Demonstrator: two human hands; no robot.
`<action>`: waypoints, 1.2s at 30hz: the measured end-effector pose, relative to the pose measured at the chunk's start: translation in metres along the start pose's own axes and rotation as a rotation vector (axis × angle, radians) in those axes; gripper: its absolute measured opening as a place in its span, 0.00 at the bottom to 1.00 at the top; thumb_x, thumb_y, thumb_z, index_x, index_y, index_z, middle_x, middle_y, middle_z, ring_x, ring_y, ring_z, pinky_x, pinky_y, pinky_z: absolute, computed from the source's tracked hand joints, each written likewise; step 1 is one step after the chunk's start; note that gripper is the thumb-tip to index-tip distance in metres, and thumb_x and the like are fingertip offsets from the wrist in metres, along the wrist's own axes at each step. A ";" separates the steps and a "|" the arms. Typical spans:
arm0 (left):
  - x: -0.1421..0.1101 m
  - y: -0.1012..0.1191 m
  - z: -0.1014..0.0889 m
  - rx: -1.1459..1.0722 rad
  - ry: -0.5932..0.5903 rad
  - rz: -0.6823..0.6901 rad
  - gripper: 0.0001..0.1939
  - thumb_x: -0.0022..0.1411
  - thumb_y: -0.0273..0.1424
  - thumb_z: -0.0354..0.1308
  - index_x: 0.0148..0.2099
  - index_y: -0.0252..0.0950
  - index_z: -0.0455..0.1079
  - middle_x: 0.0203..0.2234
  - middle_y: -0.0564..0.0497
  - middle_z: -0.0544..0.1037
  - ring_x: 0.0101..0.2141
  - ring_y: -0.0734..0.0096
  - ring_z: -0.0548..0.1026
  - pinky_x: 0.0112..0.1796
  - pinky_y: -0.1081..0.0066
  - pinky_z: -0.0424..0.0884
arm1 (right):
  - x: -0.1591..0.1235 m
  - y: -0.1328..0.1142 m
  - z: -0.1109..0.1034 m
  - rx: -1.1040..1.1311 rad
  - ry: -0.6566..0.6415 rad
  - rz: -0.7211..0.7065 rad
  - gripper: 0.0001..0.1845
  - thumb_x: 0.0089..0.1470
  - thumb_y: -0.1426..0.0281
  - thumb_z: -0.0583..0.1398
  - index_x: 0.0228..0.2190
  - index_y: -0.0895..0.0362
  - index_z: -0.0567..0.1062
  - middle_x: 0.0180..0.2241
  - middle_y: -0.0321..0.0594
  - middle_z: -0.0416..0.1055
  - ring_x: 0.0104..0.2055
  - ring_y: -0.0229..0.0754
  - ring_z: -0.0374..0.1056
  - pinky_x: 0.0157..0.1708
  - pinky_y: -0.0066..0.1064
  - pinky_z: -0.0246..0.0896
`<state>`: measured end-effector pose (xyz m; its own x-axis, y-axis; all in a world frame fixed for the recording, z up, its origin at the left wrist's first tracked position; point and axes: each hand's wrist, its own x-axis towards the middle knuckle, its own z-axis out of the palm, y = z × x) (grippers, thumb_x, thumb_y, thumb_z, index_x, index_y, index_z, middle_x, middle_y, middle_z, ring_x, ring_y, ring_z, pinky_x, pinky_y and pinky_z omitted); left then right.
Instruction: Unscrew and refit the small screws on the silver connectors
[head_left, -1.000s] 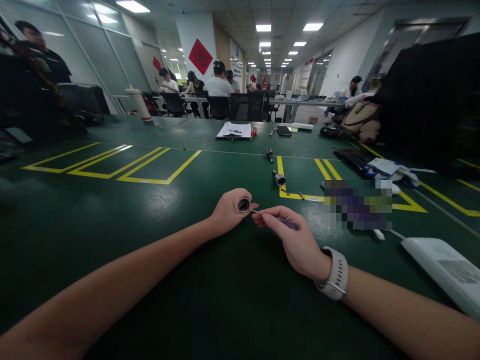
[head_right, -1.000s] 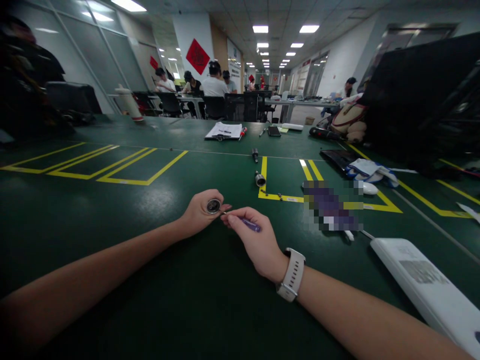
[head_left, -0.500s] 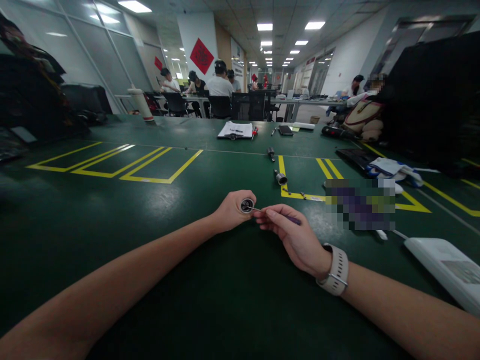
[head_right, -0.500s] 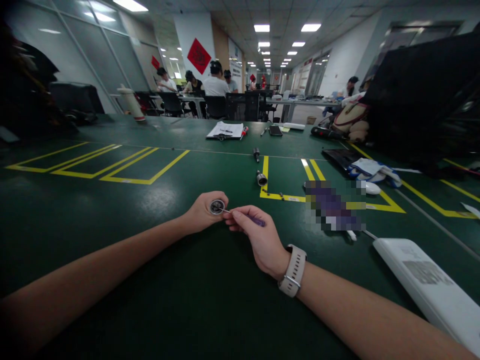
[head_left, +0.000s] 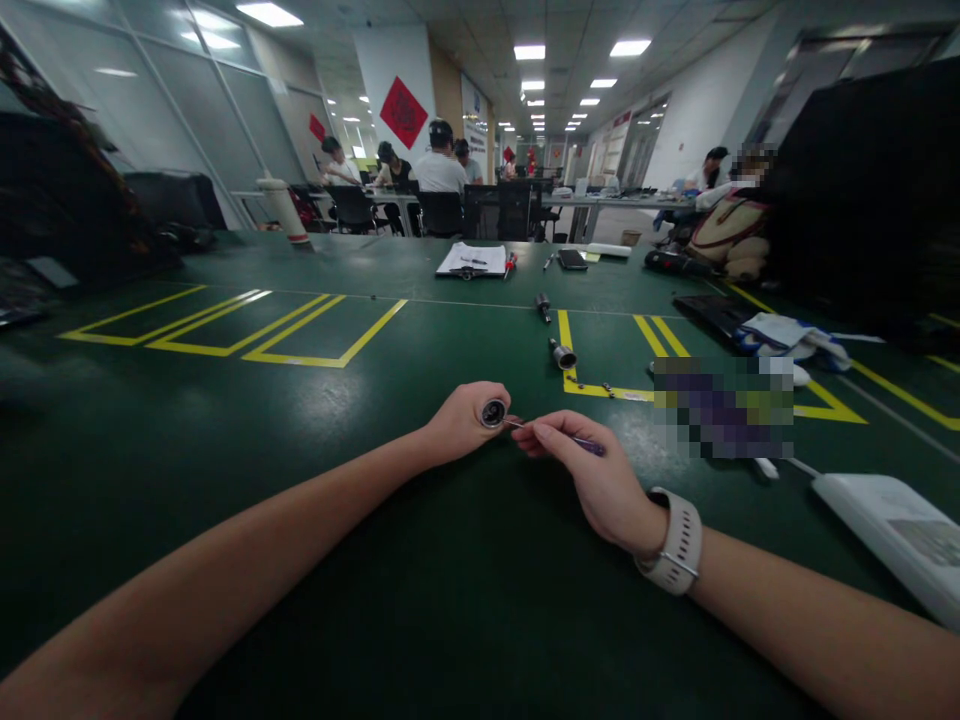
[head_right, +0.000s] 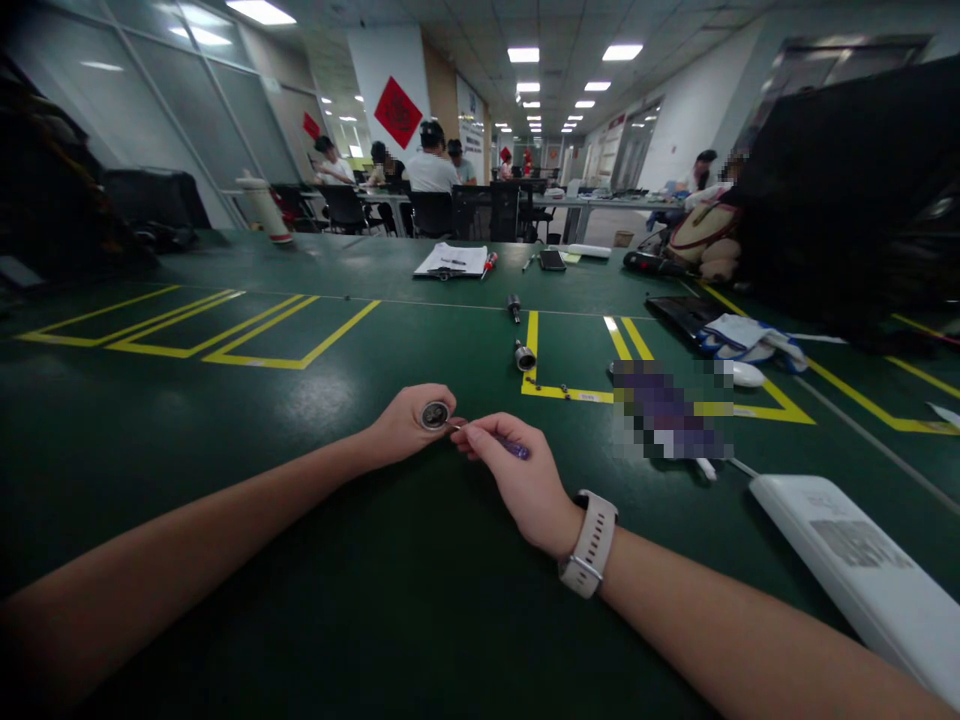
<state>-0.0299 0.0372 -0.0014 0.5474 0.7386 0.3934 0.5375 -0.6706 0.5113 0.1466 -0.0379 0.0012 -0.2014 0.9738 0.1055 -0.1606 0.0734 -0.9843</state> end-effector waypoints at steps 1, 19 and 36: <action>0.000 0.000 0.000 -0.002 0.006 0.009 0.10 0.53 0.32 0.57 0.25 0.35 0.60 0.20 0.57 0.64 0.23 0.76 0.63 0.26 0.75 0.59 | 0.001 0.000 0.000 0.045 -0.003 0.017 0.08 0.52 0.65 0.61 0.31 0.57 0.76 0.35 0.40 0.75 0.39 0.41 0.69 0.43 0.38 0.63; -0.002 0.003 -0.001 -0.045 0.015 0.041 0.09 0.54 0.32 0.55 0.25 0.35 0.60 0.20 0.56 0.64 0.23 0.76 0.63 0.25 0.75 0.60 | -0.001 0.001 0.001 0.086 0.049 -0.037 0.08 0.52 0.65 0.60 0.30 0.56 0.76 0.34 0.40 0.75 0.37 0.41 0.69 0.40 0.37 0.64; -0.002 0.002 -0.001 -0.030 -0.002 0.062 0.10 0.54 0.32 0.55 0.25 0.35 0.59 0.20 0.56 0.63 0.23 0.76 0.63 0.25 0.74 0.59 | 0.009 -0.007 0.004 0.201 0.036 0.089 0.06 0.49 0.69 0.61 0.25 0.58 0.76 0.28 0.39 0.76 0.32 0.39 0.70 0.38 0.36 0.63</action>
<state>-0.0302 0.0347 -0.0001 0.5801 0.6958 0.4235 0.4831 -0.7125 0.5089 0.1423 -0.0309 0.0091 -0.1892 0.9819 0.0105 -0.3341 -0.0543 -0.9410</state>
